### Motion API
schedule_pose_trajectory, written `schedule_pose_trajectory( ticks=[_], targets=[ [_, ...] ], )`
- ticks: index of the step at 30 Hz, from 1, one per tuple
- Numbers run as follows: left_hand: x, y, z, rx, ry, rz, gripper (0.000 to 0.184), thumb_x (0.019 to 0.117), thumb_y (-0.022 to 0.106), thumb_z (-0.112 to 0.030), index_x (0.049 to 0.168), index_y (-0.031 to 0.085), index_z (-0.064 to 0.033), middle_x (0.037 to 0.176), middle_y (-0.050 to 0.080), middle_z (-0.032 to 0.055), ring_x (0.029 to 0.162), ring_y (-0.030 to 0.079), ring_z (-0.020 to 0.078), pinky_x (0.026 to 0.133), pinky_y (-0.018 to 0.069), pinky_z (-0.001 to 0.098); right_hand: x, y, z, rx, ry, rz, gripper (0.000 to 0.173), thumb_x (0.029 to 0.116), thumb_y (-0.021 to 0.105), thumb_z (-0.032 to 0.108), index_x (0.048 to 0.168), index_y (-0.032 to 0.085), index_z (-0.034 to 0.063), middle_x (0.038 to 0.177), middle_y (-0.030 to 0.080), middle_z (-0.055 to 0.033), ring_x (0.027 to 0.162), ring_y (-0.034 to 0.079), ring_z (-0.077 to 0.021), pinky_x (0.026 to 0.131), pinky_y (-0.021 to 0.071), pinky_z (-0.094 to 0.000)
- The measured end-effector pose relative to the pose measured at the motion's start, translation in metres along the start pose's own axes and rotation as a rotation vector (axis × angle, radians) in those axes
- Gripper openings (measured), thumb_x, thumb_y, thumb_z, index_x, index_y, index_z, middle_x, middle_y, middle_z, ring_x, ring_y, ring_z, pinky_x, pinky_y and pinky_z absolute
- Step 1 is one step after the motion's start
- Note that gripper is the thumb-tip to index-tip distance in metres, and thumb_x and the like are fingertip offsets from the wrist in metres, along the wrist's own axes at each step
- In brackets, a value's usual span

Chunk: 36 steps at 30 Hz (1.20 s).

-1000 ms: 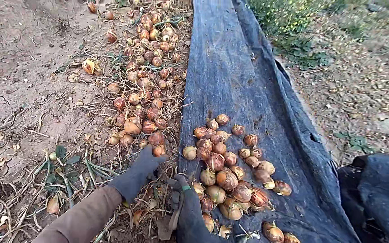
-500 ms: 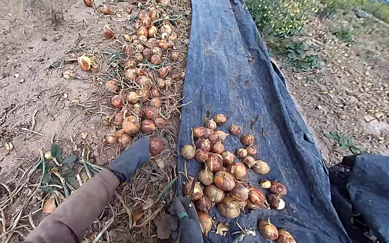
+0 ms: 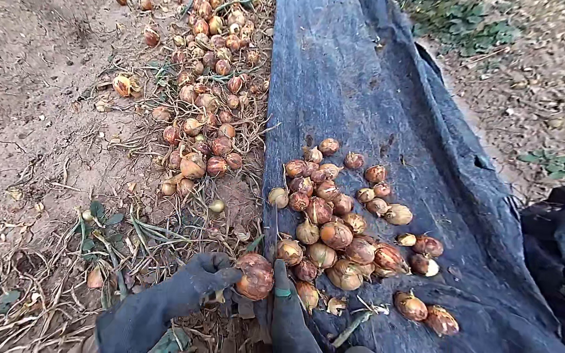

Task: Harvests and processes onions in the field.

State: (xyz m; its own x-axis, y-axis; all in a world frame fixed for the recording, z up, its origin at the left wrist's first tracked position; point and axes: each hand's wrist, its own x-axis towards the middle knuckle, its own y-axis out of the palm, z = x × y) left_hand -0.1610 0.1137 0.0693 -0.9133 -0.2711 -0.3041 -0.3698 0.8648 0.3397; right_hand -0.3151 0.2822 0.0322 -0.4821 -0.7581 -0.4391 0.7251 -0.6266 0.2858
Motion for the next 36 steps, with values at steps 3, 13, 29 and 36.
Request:
schedule_pose_trajectory(
  ticks=[3, 13, 29, 36],
  targets=[
    [-0.008, 0.014, -0.024, 0.748, 0.279, -0.201, 0.032, 0.0996, 0.064, -0.042, 0.079, 0.067, -0.0172, 0.082, 0.064, -0.0047, 0.081, 0.062, 0.0073, 0.073, 0.0546, 0.0307, 0.001, -0.005, -0.009, -0.059, -0.06, 0.02, 0.063, 0.0987, 0.047, 0.068, 0.082, 0.06, 0.0089, 0.053, 0.047, -0.0021, 0.038, 0.045, -0.0124, 0.035, 0.0426, -0.0292],
    [0.047, -0.01, -0.022, 1.268, -0.08, -0.219, 0.028, 0.1059, 0.048, -0.037, 0.109, 0.072, -0.0225, 0.105, 0.071, -0.0005, 0.099, 0.069, 0.0186, 0.083, 0.058, 0.0478, 0.017, 0.002, -0.003, -0.17, -0.37, -0.16, 0.027, 0.0952, 0.073, 0.031, 0.099, 0.068, 0.0052, 0.062, 0.057, -0.0053, 0.046, 0.052, -0.0158, 0.042, 0.0486, -0.0336],
    [-0.005, 0.008, -0.019, 0.622, -0.067, -0.142, 0.039, 0.0882, 0.073, -0.056, 0.077, 0.065, -0.0188, 0.075, 0.062, -0.0054, 0.068, 0.059, 0.0077, 0.062, 0.0503, 0.0315, 0.003, 0.015, -0.001, -0.05, -0.133, 0.129, 0.061, 0.0968, 0.05, 0.069, 0.096, 0.064, 0.0099, 0.056, 0.049, -0.0019, 0.041, 0.047, -0.0125, 0.038, 0.0449, -0.03],
    [-0.006, 0.031, -0.039, 1.242, -0.091, 0.072, 0.029, 0.107, 0.049, -0.039, 0.116, 0.068, -0.0186, 0.109, 0.07, 0.0037, 0.099, 0.069, 0.0225, 0.082, 0.0567, 0.0514, 0.001, 0.013, -0.018, -0.207, -0.137, 0.182, 0.068, 0.0906, 0.063, 0.068, 0.114, 0.06, 0.0043, 0.068, 0.06, -0.0061, 0.048, 0.055, -0.0165, 0.044, 0.0516, -0.034]
  ],
)
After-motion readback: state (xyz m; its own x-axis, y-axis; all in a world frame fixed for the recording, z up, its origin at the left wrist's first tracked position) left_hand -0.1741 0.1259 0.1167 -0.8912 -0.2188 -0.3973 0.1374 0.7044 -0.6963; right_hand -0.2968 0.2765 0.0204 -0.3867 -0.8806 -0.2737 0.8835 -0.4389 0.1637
